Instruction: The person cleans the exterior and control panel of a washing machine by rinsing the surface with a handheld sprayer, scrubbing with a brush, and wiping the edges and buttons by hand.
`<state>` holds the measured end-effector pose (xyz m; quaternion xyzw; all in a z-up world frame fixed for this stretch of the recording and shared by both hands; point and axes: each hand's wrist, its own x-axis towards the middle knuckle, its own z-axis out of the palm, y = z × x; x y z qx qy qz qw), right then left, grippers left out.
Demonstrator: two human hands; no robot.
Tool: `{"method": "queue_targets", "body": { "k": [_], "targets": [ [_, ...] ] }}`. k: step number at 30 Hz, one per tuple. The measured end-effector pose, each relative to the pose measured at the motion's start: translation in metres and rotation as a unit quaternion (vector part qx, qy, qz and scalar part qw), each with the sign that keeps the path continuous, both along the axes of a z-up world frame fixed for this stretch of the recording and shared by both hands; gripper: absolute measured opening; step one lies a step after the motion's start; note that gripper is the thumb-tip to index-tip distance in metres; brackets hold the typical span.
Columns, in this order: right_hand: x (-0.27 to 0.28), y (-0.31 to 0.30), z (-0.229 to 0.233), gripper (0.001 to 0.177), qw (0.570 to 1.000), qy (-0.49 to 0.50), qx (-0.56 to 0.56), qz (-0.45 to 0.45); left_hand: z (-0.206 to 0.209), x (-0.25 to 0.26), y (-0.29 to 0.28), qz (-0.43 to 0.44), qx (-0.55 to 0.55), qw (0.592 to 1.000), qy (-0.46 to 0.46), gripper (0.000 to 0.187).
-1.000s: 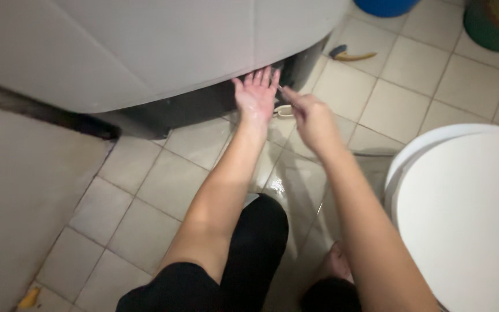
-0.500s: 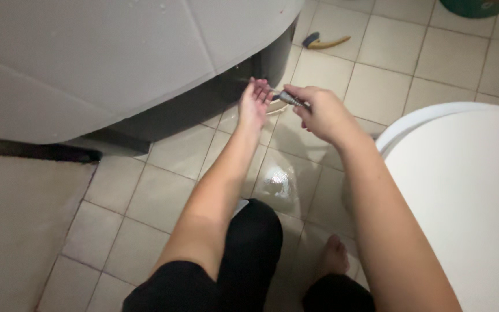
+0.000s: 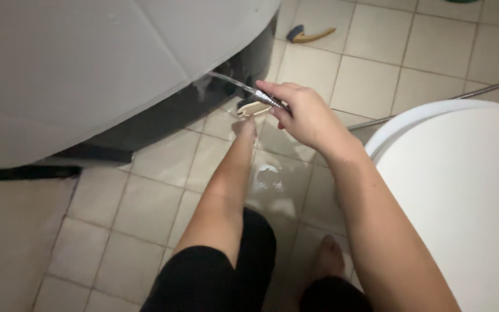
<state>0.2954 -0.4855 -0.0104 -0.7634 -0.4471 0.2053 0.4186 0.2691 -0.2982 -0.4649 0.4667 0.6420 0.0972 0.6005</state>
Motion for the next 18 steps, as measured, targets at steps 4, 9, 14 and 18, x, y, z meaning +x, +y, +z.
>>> {"method": "queue_targets", "body": {
  "k": [4, 9, 14, 18],
  "targets": [
    [0.003, -0.001, -0.004, 0.050, 0.999, -0.047, 0.021, 0.007, -0.009, 0.016, -0.003, 0.039, -0.086, 0.990, -0.103, 0.043],
    [0.003, 0.002, -0.009, 0.052, 0.996, -0.067, 0.064, 0.009, -0.016, 0.024, 0.012, -0.045, -0.173, 0.972, -0.156, 0.036],
    [0.002, 0.002, -0.006, 0.052, 0.998, -0.038, 0.047, -0.009, 0.004, 0.016, 0.006, 0.045, -0.187, 0.927, -0.323, 0.025],
    [-0.003, 0.006, 0.005, 0.051, 0.999, 0.015, 0.004, -0.029, 0.067, -0.012, 0.016, 0.031, -0.096, 0.894, -0.437, 0.025]
  ]
}}
